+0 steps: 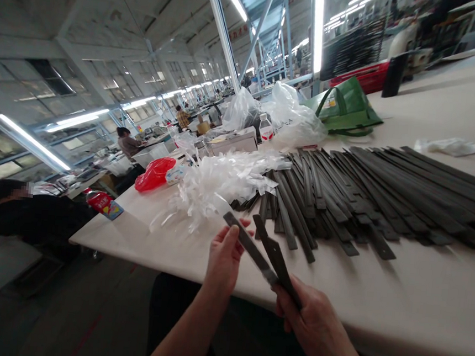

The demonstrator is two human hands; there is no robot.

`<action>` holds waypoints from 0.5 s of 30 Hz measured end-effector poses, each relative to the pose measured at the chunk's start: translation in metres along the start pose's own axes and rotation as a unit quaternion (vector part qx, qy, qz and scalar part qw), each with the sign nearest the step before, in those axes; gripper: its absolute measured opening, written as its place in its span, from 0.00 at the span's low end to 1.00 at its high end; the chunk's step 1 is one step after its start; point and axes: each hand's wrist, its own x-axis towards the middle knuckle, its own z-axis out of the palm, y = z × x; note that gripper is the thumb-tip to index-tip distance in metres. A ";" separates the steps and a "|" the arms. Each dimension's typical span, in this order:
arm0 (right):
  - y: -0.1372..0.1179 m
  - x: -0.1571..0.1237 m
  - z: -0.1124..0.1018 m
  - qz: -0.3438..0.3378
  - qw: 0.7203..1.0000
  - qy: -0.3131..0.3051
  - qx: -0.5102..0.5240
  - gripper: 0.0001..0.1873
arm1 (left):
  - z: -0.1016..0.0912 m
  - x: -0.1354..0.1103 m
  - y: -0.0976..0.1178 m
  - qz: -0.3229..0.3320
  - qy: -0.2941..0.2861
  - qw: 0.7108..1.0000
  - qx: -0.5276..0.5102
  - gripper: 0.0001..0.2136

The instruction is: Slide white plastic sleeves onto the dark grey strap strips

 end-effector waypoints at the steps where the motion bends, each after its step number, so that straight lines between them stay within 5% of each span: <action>1: 0.000 0.000 0.001 0.004 1.000 0.004 0.002 0.22 | 0.001 0.004 0.002 0.004 0.006 1.000 -0.001 0.11; 7: 0.006 0.004 -0.001 -0.019 1.000 0.007 -0.001 0.22 | -0.002 -0.023 -0.025 -0.117 -0.072 0.990 0.033 0.11; 15: 0.005 0.002 0.001 0.005 0.999 -0.036 -0.002 0.22 | 0.000 0.009 -0.001 -0.029 0.003 1.000 -0.012 0.12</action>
